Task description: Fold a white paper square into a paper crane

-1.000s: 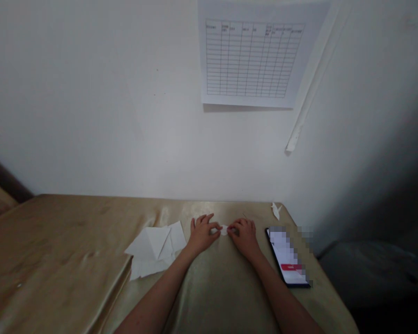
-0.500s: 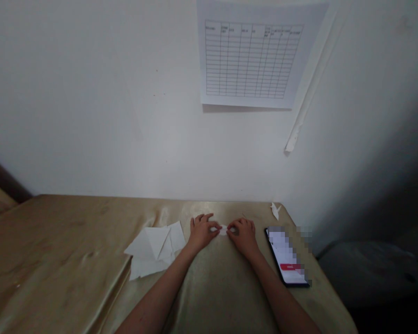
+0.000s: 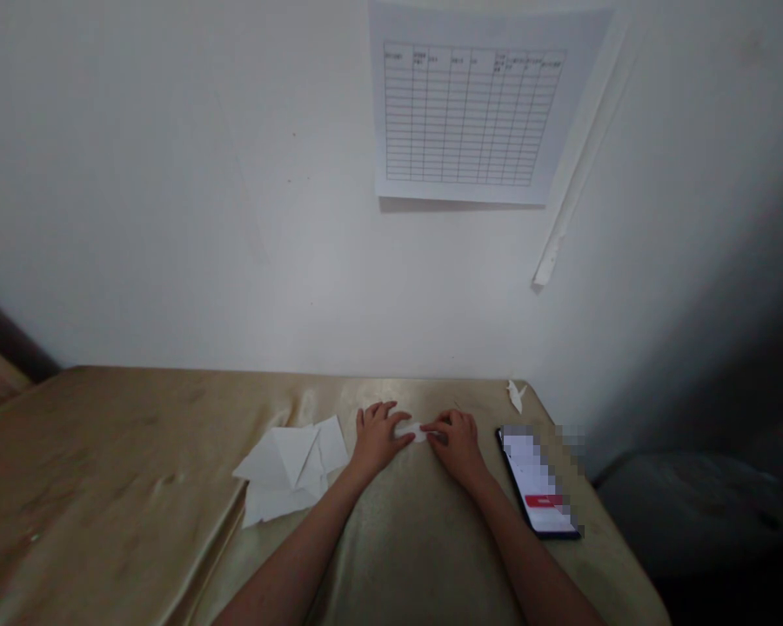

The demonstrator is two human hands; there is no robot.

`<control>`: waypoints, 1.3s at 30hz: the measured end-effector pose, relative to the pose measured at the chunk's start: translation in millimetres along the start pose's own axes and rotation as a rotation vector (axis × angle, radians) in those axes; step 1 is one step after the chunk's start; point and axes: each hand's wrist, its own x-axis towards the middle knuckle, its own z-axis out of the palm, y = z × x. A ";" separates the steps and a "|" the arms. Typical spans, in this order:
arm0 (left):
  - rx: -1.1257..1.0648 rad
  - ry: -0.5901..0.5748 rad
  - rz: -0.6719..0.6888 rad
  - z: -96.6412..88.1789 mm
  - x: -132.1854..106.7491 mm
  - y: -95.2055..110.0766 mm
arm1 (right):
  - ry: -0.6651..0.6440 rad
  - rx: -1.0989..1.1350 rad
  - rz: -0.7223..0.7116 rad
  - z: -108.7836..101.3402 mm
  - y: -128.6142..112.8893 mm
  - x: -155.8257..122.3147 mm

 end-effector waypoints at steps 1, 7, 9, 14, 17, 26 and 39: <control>0.005 0.004 0.001 0.5 -0.1 0.0 | -0.001 -0.001 -0.002 0.6 0.6 0.4; -0.005 -0.025 0.030 0.1 -0.5 2.9 | -0.006 0.015 0.004 0.1 0.0 0.7; -0.020 -0.038 0.033 -0.3 -0.7 4.8 | -0.004 0.012 0.006 -0.9 -1.4 -0.2; -0.048 -0.046 0.012 -1.0 -0.4 9.1 | 0.001 0.010 0.014 -1.7 -2.9 -2.0; -0.056 -0.075 -0.025 -1.7 1.2 10.2 | 0.011 0.021 0.022 -1.0 -1.9 -2.2; -0.091 -0.077 -0.030 1.2 2.0 8.8 | 0.040 0.057 -0.015 5.4 3.6 -1.8; -0.120 0.003 0.065 3.2 -3.5 12.9 | 0.083 0.114 -0.040 8.7 8.8 0.5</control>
